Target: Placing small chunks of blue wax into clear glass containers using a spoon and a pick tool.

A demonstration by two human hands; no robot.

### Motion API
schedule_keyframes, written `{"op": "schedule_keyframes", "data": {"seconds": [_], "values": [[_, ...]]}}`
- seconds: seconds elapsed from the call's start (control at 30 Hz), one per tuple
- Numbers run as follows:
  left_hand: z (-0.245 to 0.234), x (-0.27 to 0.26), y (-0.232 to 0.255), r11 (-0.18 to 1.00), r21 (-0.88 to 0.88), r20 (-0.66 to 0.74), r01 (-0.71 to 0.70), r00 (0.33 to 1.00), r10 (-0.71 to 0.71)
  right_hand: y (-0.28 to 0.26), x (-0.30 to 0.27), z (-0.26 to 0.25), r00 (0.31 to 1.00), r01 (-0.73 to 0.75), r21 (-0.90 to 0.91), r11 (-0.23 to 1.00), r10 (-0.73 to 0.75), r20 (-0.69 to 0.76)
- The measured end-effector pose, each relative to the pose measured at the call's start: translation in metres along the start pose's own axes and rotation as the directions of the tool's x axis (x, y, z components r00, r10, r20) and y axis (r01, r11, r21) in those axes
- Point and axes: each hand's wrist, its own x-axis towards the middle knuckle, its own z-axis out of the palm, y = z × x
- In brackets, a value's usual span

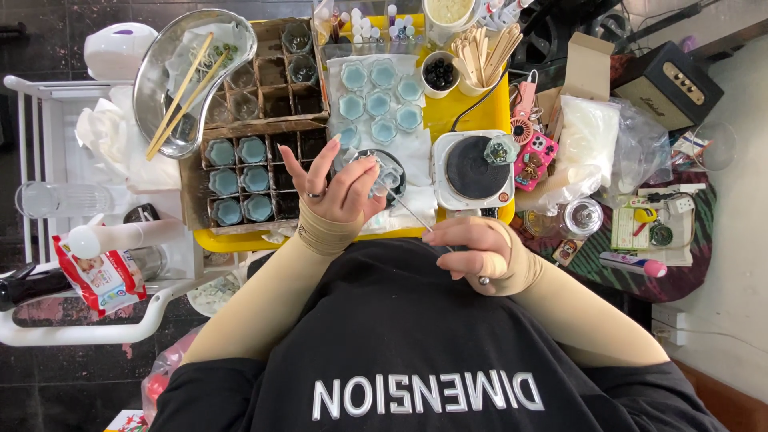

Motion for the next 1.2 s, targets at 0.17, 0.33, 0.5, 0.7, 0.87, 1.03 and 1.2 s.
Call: {"op": "schedule_keyframes", "data": {"seconds": [0.17,0.33,0.5,0.7,0.87,1.03,1.2], "values": [[-0.003,0.002,-0.002,1.000,-0.003,0.008,0.009,1.000,-0.009,-0.001,-0.005,-0.005,1.000,-0.023,-0.009,1.000,0.023,-0.004],[-0.002,-0.001,-0.001,0.999,-0.001,0.000,0.046,0.999,-0.046,-0.003,-0.012,-0.006,0.998,-0.037,-0.035,0.999,0.035,-0.059],[-0.007,0.000,0.001,0.995,-0.054,0.017,0.081,0.997,-0.080,-0.006,-0.011,-0.007,0.999,0.005,-0.002,1.000,-0.005,-0.054],[-0.003,-0.003,0.008,0.979,-0.142,0.026,0.143,0.990,-0.141,-0.010,-0.003,-0.002,0.999,-0.007,-0.025,1.000,0.006,-0.041],[-0.001,-0.004,0.011,0.949,-0.212,0.067,0.235,0.972,-0.226,-0.013,0.006,-0.003,0.999,-0.031,-0.043,0.999,0.030,-0.037],[-0.001,-0.004,0.016,0.907,-0.280,0.118,0.315,0.949,-0.293,-0.014,0.011,-0.004,0.997,-0.048,-0.015,0.999,0.047,-0.068],[-0.002,-0.004,0.019,0.896,-0.296,0.127,0.330,0.944,-0.306,-0.020,0.028,-0.006,0.982,-0.190,-0.110,0.976,0.189,-0.022]]}}
